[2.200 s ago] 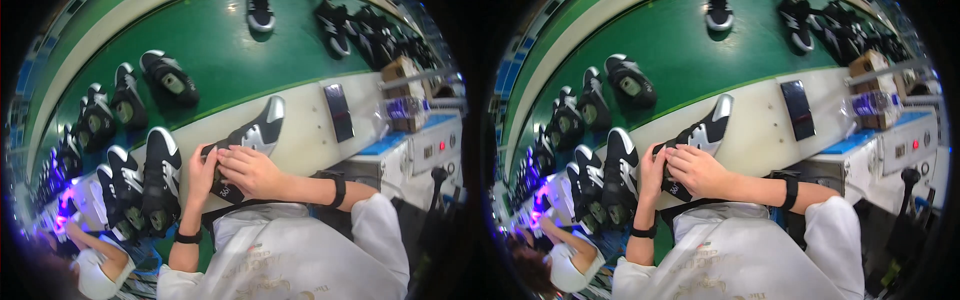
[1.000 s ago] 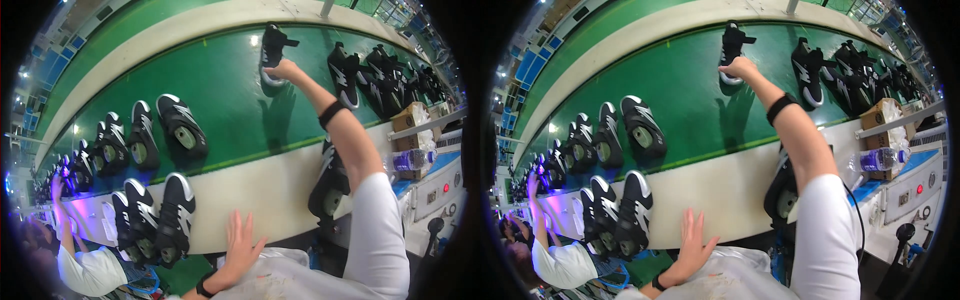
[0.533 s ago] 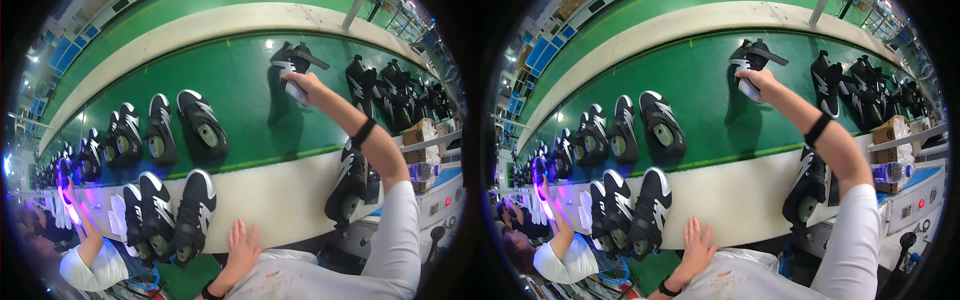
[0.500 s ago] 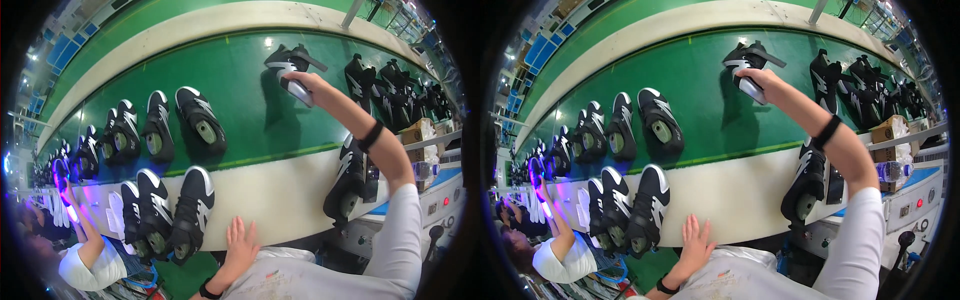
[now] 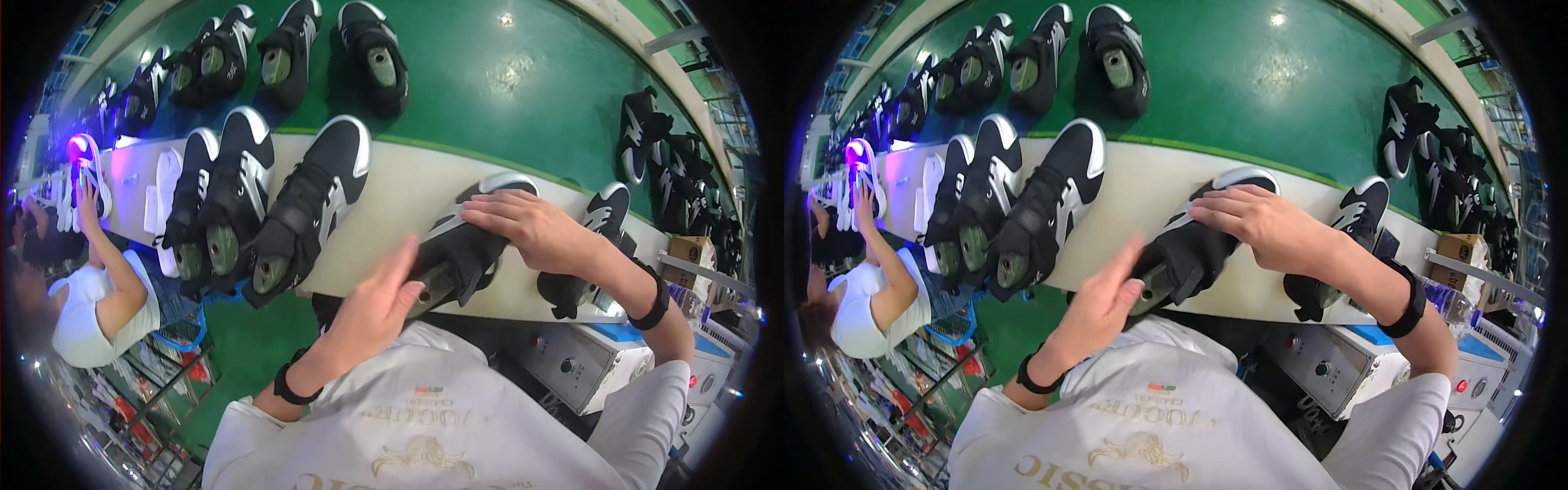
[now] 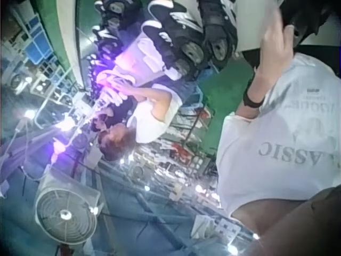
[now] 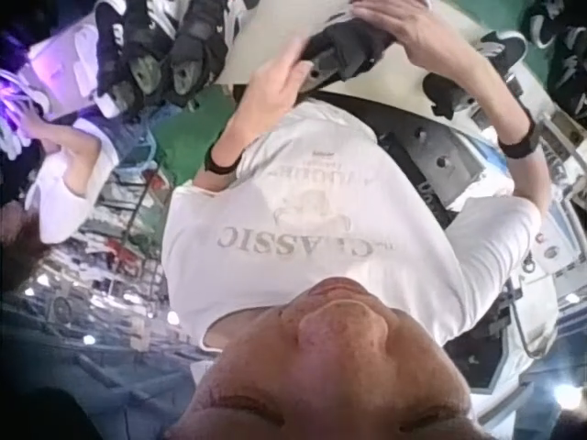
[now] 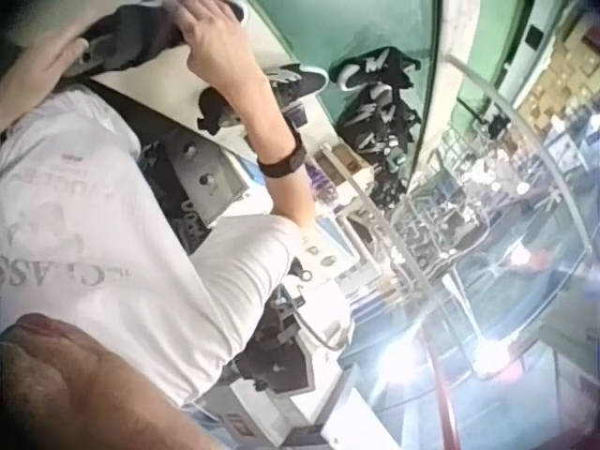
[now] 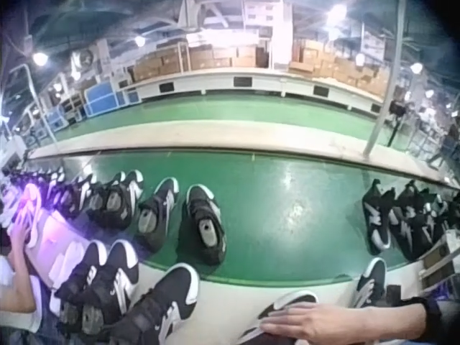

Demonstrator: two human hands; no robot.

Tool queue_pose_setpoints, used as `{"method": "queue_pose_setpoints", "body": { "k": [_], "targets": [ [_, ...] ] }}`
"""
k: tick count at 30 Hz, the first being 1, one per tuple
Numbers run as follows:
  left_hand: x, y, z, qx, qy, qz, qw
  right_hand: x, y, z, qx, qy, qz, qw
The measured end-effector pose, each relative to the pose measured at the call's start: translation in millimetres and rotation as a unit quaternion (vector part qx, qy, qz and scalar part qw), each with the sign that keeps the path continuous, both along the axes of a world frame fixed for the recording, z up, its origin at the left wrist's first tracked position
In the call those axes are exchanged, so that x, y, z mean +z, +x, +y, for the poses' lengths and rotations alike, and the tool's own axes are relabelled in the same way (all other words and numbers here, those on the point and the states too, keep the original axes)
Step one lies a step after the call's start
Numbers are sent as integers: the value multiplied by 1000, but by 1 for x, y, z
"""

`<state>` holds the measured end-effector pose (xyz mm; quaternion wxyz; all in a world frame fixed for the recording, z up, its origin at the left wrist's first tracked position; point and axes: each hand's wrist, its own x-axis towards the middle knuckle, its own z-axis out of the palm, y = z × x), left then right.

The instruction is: Assembling and inspecting shoes by inserting lasts and adjusting straps on a production line.

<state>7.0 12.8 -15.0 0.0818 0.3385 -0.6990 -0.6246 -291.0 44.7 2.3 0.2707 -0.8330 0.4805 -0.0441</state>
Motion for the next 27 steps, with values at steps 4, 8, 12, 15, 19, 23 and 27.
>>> {"method": "queue_pose_setpoints", "body": {
  "k": [4,8,12,15,19,23,27],
  "targets": [
    [-5,5,6,-42,-36,6,998,11,18,6,28,-26,0,999],
    [-31,-4,-5,2,-7,61,998,14,27,15,-51,36,-131,989],
    [-28,-9,-12,-25,-255,37,966,13,28,23,-68,54,-190,978],
    [-24,-11,-27,-44,-344,-17,938,12,34,26,-50,40,-206,976],
    [-13,-11,-47,-83,-372,-48,923,20,46,31,-74,47,-213,973],
    [18,7,-35,-107,-280,76,951,14,65,40,-87,3,-184,979],
    [20,26,-11,-154,-303,74,938,14,81,39,-94,-7,-202,975]
  ]
}}
